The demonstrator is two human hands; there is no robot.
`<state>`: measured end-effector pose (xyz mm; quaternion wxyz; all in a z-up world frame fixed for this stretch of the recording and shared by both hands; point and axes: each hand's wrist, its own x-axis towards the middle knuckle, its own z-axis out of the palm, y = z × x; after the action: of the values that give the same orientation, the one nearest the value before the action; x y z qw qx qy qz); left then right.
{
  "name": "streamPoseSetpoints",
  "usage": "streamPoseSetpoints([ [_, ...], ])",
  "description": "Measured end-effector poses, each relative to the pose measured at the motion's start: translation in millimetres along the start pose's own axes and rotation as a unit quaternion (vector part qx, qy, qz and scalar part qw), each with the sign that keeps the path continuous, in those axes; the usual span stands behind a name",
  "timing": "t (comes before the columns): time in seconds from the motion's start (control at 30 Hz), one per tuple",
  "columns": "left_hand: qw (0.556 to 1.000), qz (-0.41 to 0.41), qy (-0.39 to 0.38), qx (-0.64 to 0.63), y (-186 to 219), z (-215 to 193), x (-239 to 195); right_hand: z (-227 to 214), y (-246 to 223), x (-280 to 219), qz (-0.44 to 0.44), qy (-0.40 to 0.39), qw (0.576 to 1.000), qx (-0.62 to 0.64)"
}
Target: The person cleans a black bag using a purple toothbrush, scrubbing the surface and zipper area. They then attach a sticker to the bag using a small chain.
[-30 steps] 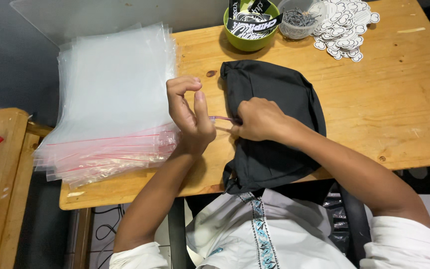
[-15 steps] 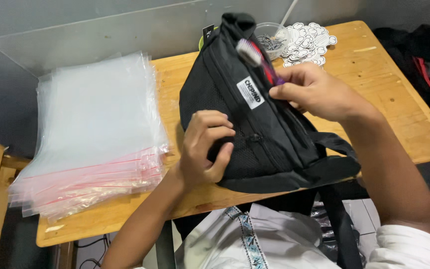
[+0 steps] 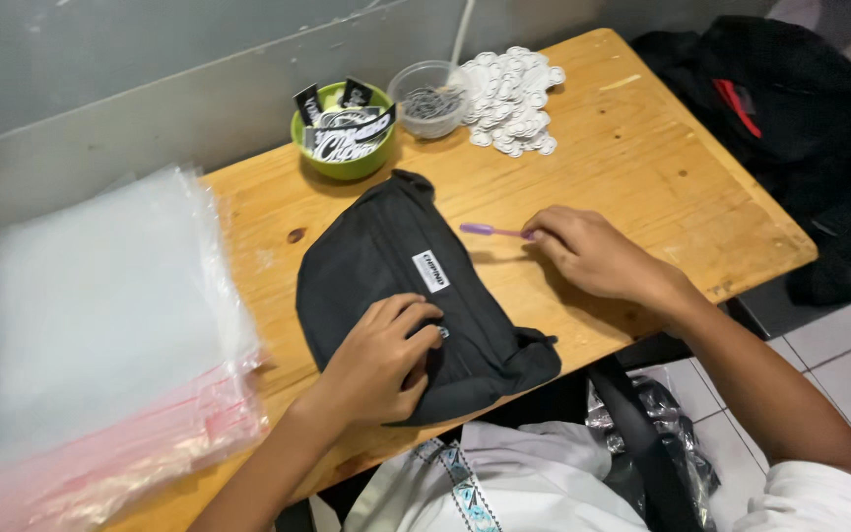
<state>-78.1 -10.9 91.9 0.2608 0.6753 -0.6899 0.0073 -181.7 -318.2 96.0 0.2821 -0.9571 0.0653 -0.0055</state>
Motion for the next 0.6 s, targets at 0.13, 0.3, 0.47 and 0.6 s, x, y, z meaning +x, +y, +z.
streamPoseSetpoints([
  [0.13, 1.0, 0.001, 0.002, 0.031, 10, 3, 16, -18, 67, -9, 0.019, 0.165, 0.982, -0.091],
  [0.3, 0.999, 0.02, 0.022, -0.028, 27, 11, 43, -29, 118, 4, 0.147, 0.216, 0.933, -0.245],
  [0.47, 0.995, 0.021, 0.021, -0.09, 33, 30, 67, -29, 144, 33, 0.159, 0.232, 0.924, -0.26],
  [0.6, 0.992, -0.01, 0.066, -0.105, 38, 43, 67, -23, 93, 7, 0.086, 0.244, 0.931, -0.259],
])
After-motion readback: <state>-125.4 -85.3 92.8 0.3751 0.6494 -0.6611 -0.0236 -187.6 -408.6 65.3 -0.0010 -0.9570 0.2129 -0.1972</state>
